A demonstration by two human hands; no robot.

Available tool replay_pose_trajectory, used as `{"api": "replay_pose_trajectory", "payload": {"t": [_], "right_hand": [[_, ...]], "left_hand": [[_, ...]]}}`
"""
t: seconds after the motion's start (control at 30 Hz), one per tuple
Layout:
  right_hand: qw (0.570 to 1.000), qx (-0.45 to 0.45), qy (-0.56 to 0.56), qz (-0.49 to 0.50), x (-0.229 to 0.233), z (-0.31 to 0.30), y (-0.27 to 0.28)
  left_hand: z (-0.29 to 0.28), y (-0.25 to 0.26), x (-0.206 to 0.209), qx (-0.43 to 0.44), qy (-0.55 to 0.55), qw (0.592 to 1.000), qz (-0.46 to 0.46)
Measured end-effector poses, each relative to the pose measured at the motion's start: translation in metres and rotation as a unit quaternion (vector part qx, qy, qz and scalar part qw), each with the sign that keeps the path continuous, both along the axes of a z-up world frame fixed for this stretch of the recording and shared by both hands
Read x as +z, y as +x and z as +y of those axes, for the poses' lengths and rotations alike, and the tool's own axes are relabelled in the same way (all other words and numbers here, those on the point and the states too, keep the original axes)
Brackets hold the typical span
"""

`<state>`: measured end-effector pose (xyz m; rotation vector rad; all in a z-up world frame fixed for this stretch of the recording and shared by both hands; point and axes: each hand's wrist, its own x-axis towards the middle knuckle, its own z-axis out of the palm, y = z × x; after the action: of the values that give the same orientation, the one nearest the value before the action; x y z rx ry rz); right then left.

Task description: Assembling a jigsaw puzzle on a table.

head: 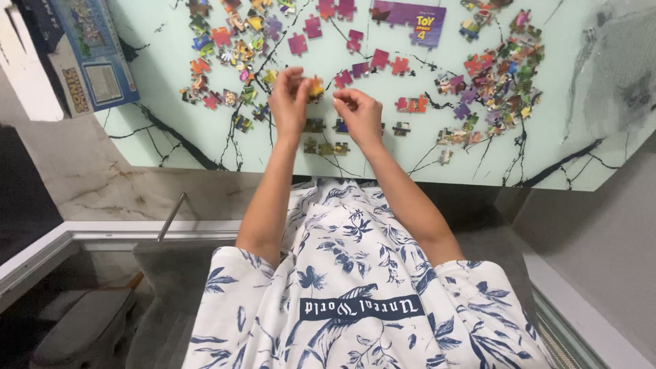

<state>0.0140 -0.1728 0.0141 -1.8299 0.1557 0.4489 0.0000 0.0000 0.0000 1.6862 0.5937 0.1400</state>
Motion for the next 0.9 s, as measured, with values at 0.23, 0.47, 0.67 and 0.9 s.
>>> {"api": "replay_pose_trajectory", "payload": {"t": [0.23, 0.47, 0.67, 0.9], "right_hand": [[0.963, 0.089, -0.171, -0.189, 0.028, 0.035, 0.004], [0.941, 0.100, -0.215, -0.241, 0.015, 0.044, -0.001], [0.942, 0.115, -0.219, -0.226, 0.024, 0.048, 0.006], [0.936, 0.135, -0.219, -0.240, 0.016, 0.045, 0.012]], "left_hand": [[0.020, 0.027, -0.005, -0.087, 0.081, 0.993, 0.019], [0.009, 0.011, 0.011, -0.083, 0.218, 0.970, -0.069], [0.007, 0.010, 0.010, -0.095, 0.302, 0.945, -0.081], [0.021, -0.028, 0.012, -0.137, 0.319, 0.935, -0.077]]}}
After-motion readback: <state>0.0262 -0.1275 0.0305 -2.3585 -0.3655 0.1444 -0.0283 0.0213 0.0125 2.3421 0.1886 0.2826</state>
